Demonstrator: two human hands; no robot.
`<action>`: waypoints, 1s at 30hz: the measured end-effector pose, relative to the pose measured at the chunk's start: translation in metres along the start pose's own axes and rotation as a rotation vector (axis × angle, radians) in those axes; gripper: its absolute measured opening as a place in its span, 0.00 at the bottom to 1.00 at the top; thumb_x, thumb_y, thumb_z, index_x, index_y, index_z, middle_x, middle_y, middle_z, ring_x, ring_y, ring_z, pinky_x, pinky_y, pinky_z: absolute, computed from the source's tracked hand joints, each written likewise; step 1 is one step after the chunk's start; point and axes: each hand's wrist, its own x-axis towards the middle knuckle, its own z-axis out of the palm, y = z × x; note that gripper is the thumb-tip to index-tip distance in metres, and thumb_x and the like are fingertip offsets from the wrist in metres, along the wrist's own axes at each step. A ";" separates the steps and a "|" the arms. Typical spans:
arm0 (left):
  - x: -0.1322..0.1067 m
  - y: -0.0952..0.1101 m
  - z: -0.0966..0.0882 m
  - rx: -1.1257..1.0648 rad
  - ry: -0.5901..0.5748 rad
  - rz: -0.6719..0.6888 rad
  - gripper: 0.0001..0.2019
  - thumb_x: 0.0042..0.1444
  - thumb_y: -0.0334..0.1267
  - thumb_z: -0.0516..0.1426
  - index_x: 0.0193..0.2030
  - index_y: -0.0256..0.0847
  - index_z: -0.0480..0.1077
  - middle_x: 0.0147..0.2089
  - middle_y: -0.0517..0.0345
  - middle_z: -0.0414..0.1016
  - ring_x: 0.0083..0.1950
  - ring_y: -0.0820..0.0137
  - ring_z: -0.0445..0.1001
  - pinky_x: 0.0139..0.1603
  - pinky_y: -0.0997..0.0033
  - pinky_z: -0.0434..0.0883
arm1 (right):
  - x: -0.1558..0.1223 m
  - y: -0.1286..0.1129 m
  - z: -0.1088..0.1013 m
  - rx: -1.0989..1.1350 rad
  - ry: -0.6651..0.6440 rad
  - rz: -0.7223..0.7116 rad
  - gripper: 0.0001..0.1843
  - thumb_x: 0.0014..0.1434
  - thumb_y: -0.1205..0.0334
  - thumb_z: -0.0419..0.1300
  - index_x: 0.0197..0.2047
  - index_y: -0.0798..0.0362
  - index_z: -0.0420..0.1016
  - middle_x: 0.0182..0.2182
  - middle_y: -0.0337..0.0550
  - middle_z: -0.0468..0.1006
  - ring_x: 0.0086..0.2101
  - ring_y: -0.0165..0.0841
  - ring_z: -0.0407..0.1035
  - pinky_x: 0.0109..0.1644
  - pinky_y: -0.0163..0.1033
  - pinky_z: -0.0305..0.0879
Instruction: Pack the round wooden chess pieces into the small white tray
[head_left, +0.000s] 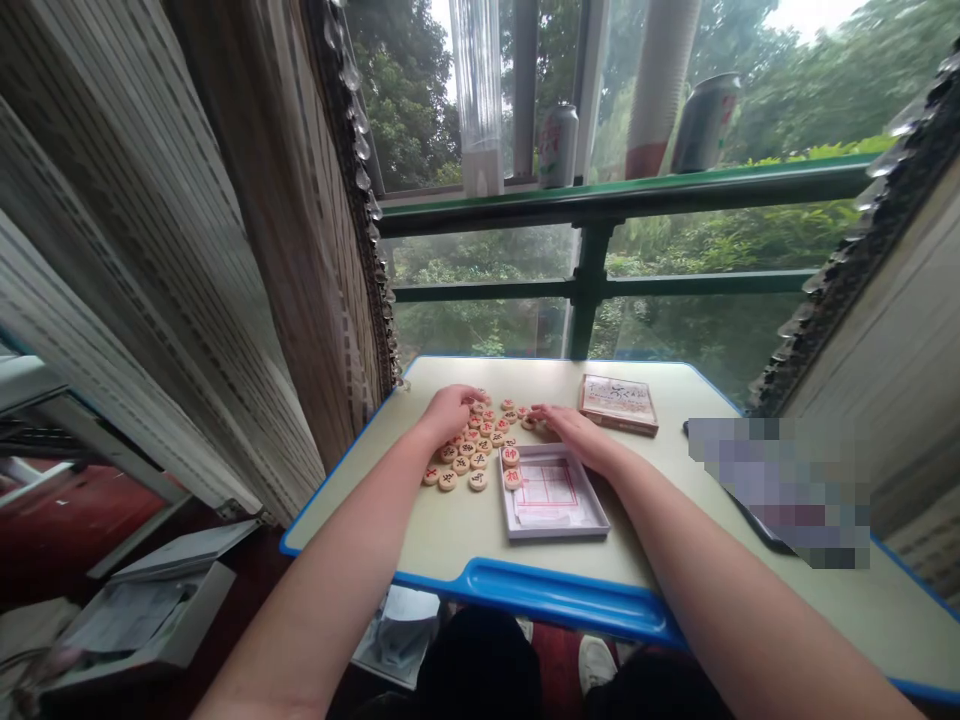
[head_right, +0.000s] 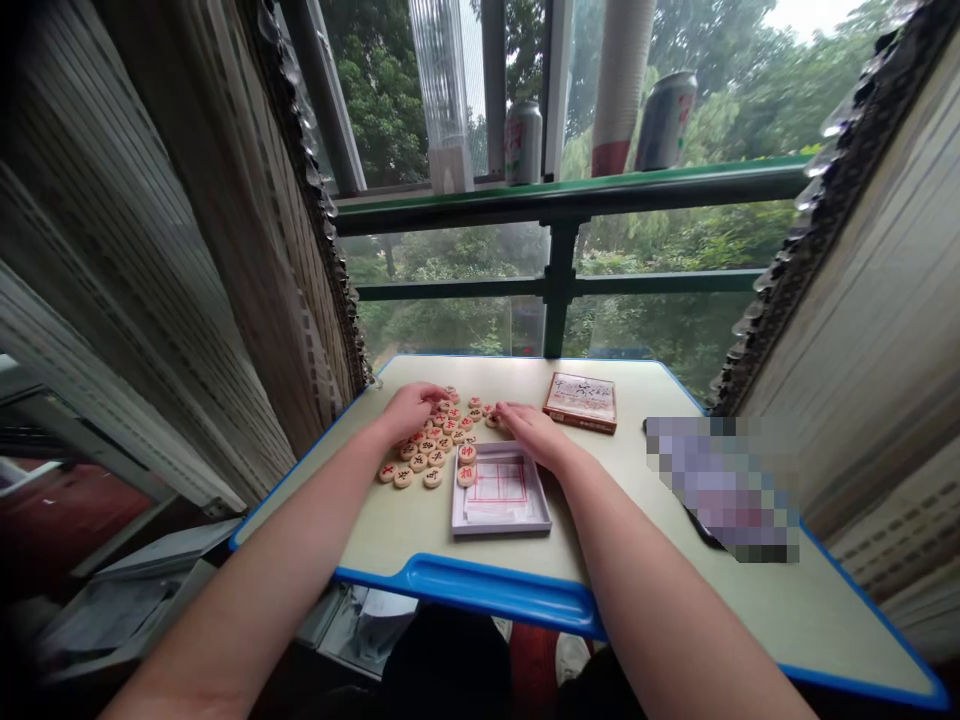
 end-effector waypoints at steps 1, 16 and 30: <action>0.001 0.000 -0.001 -0.010 0.027 -0.014 0.19 0.46 0.22 0.49 0.41 0.36 0.74 0.44 0.50 0.75 0.42 0.70 0.73 0.42 0.74 0.69 | 0.000 0.000 0.000 -0.009 0.013 -0.014 0.34 0.62 0.42 0.37 0.49 0.55 0.75 0.55 0.48 0.69 0.55 0.39 0.60 0.60 0.45 0.53; -0.002 0.006 -0.007 0.043 0.270 0.170 0.18 0.42 0.22 0.45 0.25 0.38 0.76 0.34 0.57 0.76 0.40 0.71 0.72 0.46 0.73 0.69 | 0.001 0.003 0.001 -0.016 -0.026 -0.088 0.31 0.61 0.41 0.40 0.50 0.50 0.74 0.53 0.43 0.71 0.57 0.39 0.59 0.63 0.47 0.47; 0.002 -0.008 -0.013 0.480 -0.050 -0.063 0.14 0.50 0.34 0.54 0.41 0.47 0.77 0.41 0.56 0.78 0.39 0.66 0.73 0.39 0.72 0.67 | -0.008 -0.011 -0.002 0.103 0.034 -0.045 0.26 0.61 0.46 0.46 0.51 0.54 0.73 0.51 0.48 0.73 0.53 0.40 0.64 0.60 0.45 0.54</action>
